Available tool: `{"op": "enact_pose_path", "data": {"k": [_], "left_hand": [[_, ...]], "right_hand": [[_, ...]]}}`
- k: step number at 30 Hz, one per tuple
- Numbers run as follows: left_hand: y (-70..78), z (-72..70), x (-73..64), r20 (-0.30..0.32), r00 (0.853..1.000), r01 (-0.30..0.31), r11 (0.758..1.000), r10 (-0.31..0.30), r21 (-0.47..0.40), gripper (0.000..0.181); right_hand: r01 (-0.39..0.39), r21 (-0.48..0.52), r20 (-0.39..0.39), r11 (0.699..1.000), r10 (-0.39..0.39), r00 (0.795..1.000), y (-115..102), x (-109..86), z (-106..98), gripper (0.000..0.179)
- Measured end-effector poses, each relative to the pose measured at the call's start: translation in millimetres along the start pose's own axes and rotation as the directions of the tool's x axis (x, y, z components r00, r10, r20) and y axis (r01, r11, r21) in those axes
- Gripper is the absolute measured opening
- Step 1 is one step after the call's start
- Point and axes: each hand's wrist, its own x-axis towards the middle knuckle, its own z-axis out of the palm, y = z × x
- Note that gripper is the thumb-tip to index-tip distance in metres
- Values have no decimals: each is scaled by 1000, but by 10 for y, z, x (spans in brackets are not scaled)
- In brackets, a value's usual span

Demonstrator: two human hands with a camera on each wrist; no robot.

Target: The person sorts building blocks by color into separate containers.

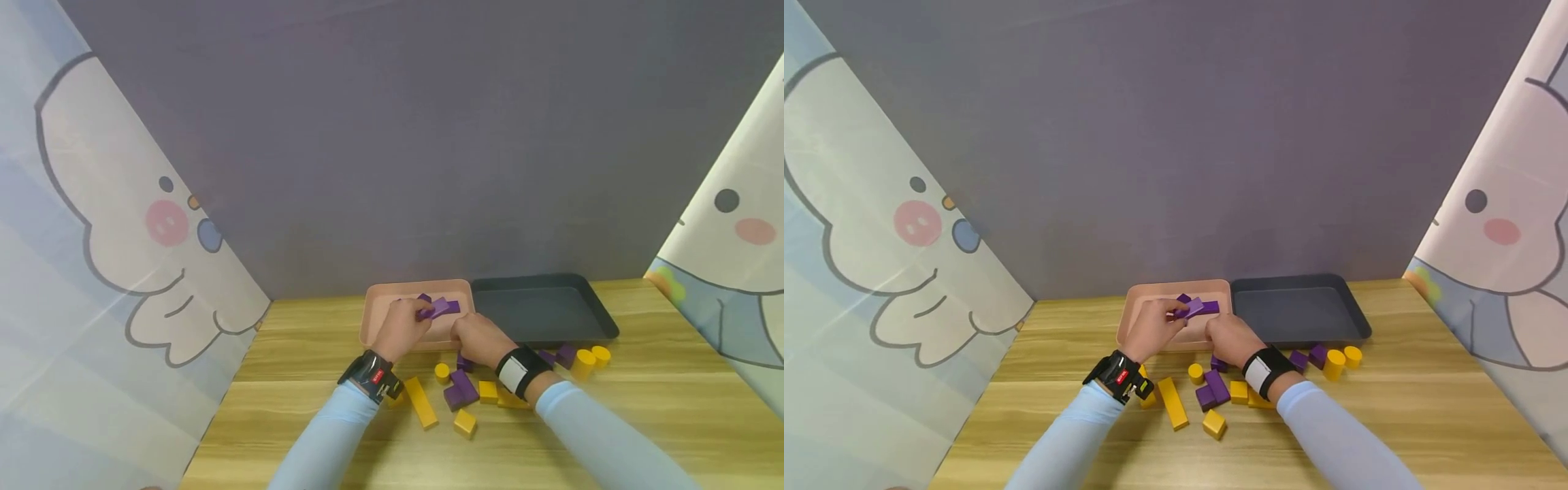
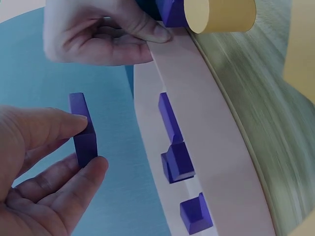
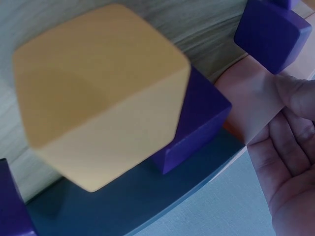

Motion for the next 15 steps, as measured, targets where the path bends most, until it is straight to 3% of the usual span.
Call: {"op": "enact_pose_path", "data": {"k": [8, 15], "left_hand": [[-71, 176, 145, 74, 996, 50, 998, -48, -24, 24], [-139, 325, 230, 148, 983, 109, 994, -107, -7, 22]], "right_hand": [[37, 0, -8, 999, -37, 999, 15, 10, 1, 36], [51, -17, -30, 999, -52, 998, 22, 6, 5, 36]]}}
